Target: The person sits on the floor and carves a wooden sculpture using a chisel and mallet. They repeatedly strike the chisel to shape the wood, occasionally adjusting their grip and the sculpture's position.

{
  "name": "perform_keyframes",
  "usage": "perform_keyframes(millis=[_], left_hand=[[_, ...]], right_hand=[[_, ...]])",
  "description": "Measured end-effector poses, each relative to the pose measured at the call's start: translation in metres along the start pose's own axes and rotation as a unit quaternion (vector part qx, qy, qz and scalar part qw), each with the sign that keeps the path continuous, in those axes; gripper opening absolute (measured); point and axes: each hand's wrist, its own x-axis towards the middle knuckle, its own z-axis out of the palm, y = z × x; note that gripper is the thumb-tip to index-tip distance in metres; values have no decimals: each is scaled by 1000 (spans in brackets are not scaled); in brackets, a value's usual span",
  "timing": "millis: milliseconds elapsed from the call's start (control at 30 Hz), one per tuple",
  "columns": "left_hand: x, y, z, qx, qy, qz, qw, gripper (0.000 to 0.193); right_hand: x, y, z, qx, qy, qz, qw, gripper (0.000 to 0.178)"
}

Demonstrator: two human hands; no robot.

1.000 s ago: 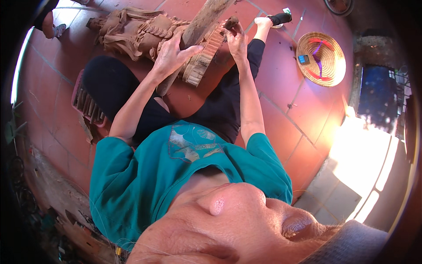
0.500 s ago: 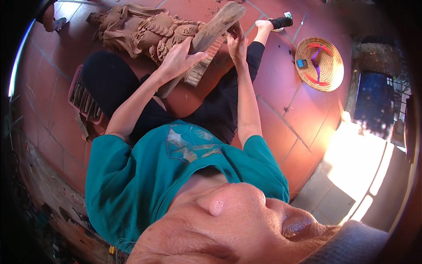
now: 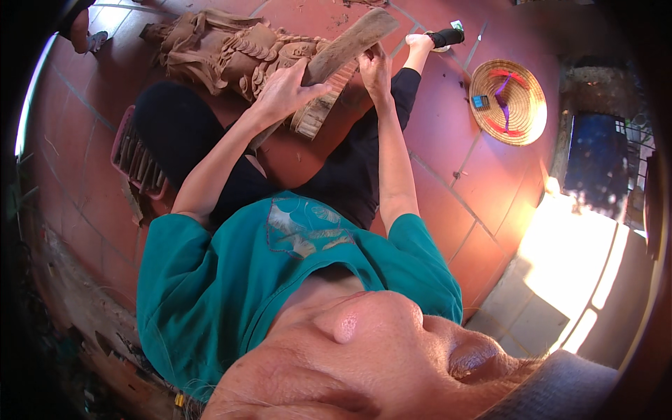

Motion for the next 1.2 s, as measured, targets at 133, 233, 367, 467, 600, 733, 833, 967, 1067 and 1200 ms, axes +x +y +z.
perform_keyframes(millis=[133, 233, 367, 467, 600, 733, 833, 967, 1067, 1200], left_hand=[[-1, -5, -6, -49, 33, -1, 998, 80], [-3, -1, -10, -82, 58, -6, 995, 83], [-6, 6, -17, -94, 49, -21, 994, 83], [-5, 4, -14, -75, 81, 16, 994, 80], [-15, 25, -24, -121, 92, 5, 988, 78], [-14, 27, -16, -191, 119, 27, 974, 78], [-3, 4, -7, -86, 54, 0, 995, 81], [-4, 0, -8, -56, 26, -6, 998, 86], [-7, 9, -8, -97, 62, 13, 993, 83], [-7, 11, -7, -126, 88, 38, 987, 78]], right_hand=[[1, 9, 7, 136, 61, 40, 988, 19], [1, 11, 11, 167, 65, 50, 983, 17], [4, 8, 11, 90, 25, 48, 995, 17], [5, 1, 11, 63, 2, 50, 997, 20], [6, -13, 7, 70, -26, 7, 997, 25], [9, 1, 7, 82, -42, -8, 996, 28], [11, -4, 6, 52, -57, 14, 997, 29], [9, -9, 5, 43, -32, -20, 998, 28], [7, 0, 7, 84, -32, -2, 996, 24], [9, -6, 9, 94, -38, 18, 995, 22]])
